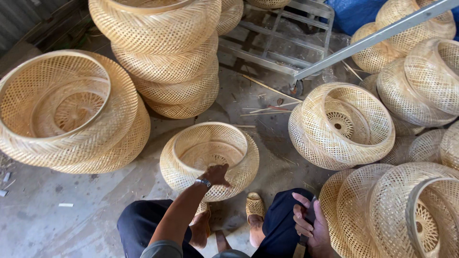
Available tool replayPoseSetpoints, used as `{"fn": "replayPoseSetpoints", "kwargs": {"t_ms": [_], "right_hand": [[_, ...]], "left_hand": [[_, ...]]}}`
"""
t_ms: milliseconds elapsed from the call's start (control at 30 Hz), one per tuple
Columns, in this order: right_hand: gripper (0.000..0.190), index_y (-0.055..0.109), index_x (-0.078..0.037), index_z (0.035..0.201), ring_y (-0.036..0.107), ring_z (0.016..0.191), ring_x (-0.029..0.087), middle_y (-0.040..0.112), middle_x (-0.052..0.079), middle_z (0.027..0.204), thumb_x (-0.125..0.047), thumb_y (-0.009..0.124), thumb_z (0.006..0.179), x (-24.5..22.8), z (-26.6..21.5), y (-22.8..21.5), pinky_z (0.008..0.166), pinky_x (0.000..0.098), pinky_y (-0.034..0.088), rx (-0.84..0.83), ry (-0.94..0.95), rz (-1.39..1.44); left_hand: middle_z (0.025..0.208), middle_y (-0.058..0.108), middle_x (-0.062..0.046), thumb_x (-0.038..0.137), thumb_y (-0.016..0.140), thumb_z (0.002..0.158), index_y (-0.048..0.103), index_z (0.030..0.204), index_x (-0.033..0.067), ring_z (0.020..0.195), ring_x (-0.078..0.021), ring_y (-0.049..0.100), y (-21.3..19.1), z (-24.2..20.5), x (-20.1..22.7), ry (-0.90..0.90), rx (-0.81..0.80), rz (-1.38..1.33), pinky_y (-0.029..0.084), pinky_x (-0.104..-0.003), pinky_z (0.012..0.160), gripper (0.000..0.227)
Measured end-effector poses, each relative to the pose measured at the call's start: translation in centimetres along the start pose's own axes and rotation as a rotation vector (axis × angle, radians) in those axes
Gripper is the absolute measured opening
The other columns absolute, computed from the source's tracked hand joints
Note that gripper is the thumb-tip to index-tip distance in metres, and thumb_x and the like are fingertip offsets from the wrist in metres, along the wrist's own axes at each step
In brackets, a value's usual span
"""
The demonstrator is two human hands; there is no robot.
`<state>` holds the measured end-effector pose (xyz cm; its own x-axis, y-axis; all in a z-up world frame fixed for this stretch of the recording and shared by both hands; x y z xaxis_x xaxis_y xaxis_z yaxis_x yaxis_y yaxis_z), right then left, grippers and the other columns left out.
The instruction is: The person sits on the floor and uses a wooden mallet to tap the rim and woven body of a large bamboo basket. They rotate the basket to work on different sections, ensuring the weave is tight and the rim is smooth.
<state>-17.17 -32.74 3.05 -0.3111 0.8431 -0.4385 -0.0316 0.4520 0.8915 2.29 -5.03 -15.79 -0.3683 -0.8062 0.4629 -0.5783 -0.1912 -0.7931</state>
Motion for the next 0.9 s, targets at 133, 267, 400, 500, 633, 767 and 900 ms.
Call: {"fn": "replayPoseSetpoints", "kwargs": {"t_ms": [133,267,400,500,633,767,900], "right_hand": [[0.066,0.039,0.007,0.147,0.033,0.046,0.003,0.058,0.013,0.092,-0.049,0.033,0.112,0.1,-0.2,0.9,0.037,0.0189,0.033,-0.06,-0.021,0.022],[0.066,0.04,0.006,0.148,0.034,0.047,0.003,0.058,0.013,0.092,-0.049,0.032,0.112,0.1,-0.1,1.4,0.036,0.0183,0.032,-0.07,-0.032,0.025],[0.065,0.041,0.005,0.147,0.034,0.047,0.003,0.058,0.012,0.09,-0.048,0.032,0.11,0.0,-0.3,1.0,0.035,0.0169,0.032,-0.001,-0.031,0.029],[0.065,0.041,0.004,0.148,0.034,0.047,0.004,0.058,0.012,0.091,-0.048,0.033,0.111,0.0,-0.4,1.2,0.036,0.0173,0.032,-0.024,-0.015,0.04],[0.065,0.041,0.003,0.147,0.034,0.045,0.005,0.058,0.012,0.09,-0.049,0.034,0.109,0.0,-0.9,0.8,0.035,0.0192,0.031,0.023,-0.003,0.008],[0.067,0.039,0.003,0.147,0.033,0.044,0.006,0.058,0.013,0.087,-0.051,0.034,0.108,0.4,-1.4,-0.4,0.035,0.0199,0.029,0.051,-0.004,0.039],[0.064,0.038,0.002,0.151,0.033,0.046,0.006,0.056,0.013,0.09,-0.048,0.032,0.111,0.9,-2.4,-2.6,0.039,0.0193,0.031,-0.137,-0.06,0.089]], "left_hand": [[0.125,0.064,-0.023,0.056,0.089,0.066,0.046,0.129,0.0047,0.118,-0.0415,0.062,3.1,-0.8,0.0,-0.036,-0.03,0.005,0.05,-0.056,0.098,0.092],[0.126,0.063,-0.024,0.058,0.088,0.067,0.04,0.134,0.0033,0.118,-0.0435,0.061,4.3,-0.7,0.9,-0.028,0.01,0.021,0.05,-0.056,0.097,0.1],[0.125,0.064,-0.022,0.058,0.086,0.069,0.044,0.128,0.0055,0.117,-0.0416,0.062,4.1,0.3,1.4,-0.062,-0.034,0.013,0.051,-0.055,0.097,0.09],[0.123,0.062,-0.025,0.058,0.087,0.069,0.04,0.131,0.0037,0.116,-0.0427,0.062,2.6,1.0,2.5,-0.047,0.003,0.036,0.05,-0.056,0.097,0.094],[0.123,0.063,-0.024,0.06,0.085,0.07,0.043,0.127,0.0036,0.115,-0.0411,0.063,1.4,2.8,4.3,-0.021,-0.045,0.046,0.053,-0.054,0.095,0.09],[0.119,0.066,-0.024,0.059,0.088,0.066,0.047,0.123,0.0005,0.113,-0.0388,0.065,0.3,6.7,6.9,0.102,-0.02,0.051,0.054,-0.052,0.094,0.091],[0.117,0.067,-0.02,0.057,0.09,0.065,0.05,0.121,0.0011,0.111,-0.0367,0.067,0.2,11.9,8.8,0.157,-0.044,0.148,0.057,-0.051,0.092,0.089]]}}
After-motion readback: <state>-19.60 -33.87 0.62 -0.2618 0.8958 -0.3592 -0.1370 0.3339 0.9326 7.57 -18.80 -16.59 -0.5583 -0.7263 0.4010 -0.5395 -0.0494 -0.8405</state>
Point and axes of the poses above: each hand's wrist, its own z-axis towards the middle knuckle, its own y-axis out of the palm, x = y × z, the point moved 8 cm from there along z, towards the middle knuckle
